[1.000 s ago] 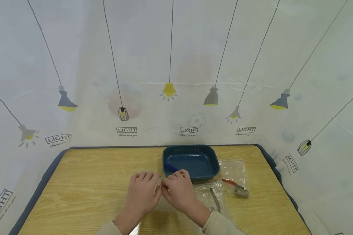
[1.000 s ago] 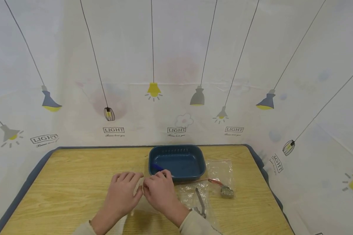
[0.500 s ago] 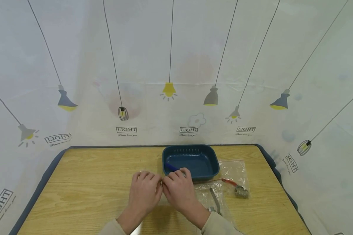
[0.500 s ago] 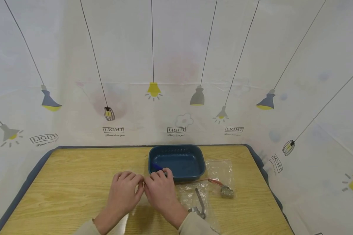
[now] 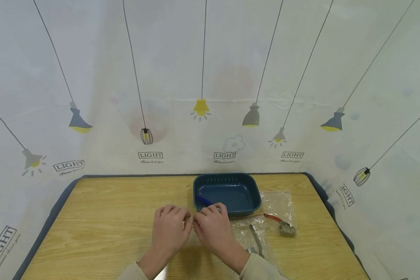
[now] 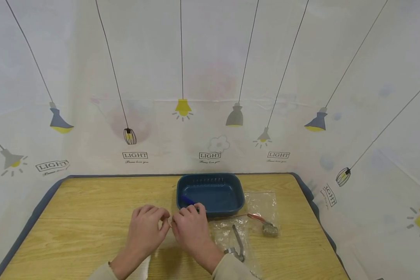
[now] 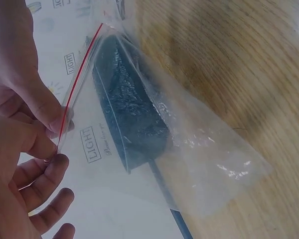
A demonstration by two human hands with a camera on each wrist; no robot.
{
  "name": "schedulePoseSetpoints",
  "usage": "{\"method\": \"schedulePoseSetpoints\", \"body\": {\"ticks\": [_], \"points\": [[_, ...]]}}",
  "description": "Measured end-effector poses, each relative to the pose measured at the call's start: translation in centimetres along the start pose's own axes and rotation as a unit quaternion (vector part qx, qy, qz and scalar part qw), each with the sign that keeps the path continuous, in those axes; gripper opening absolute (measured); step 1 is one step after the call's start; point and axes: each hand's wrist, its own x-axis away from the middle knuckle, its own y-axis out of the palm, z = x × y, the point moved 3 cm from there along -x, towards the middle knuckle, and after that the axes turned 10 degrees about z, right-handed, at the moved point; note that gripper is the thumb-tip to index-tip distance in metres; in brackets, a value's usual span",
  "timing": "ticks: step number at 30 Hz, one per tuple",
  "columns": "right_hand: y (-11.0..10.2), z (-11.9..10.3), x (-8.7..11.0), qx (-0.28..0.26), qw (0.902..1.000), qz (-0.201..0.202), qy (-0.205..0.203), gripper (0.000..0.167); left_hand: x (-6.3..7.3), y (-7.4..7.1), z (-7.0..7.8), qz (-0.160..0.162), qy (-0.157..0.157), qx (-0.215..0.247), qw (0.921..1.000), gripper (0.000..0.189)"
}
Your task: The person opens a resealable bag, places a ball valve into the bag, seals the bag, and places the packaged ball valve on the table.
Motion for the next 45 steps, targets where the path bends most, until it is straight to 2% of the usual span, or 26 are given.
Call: {"method": "schedulePoseSetpoints", "body": {"ticks": [5,14,20,29,39,45], "points": [[0.0,0.0,0.0,0.010,0.9998,0.011,-0.010,0.010,0.0,0.0,0.0,0.002,0.000,0.006,1.0000,0.013],[-0.1,-0.1,0.0,0.022,0.9997,-0.003,-0.012,0.008,-0.1,-0.4,0.2,0.001,-0.023,0.028,0.9993,0.013],[-0.1,-0.2,-0.1,0.015,0.9997,-0.015,-0.011,0.010,-0.3,-0.5,0.1,-0.014,-0.049,0.040,0.9979,0.011],[0.1,0.0,-0.1,0.017,0.9997,0.009,-0.016,0.010,-0.5,-0.7,-0.1,-0.036,-0.077,0.049,0.9952,0.007],[0.4,0.3,0.1,0.037,0.9992,-0.001,-0.012,0.007,-0.7,-1.0,-0.2,-0.018,-0.084,0.056,0.9947,0.010],[0.5,0.5,0.2,0.034,0.9993,0.005,-0.015,0.007,-0.8,-1.1,-0.5,-0.025,-0.095,0.061,0.9933,0.010]]}}
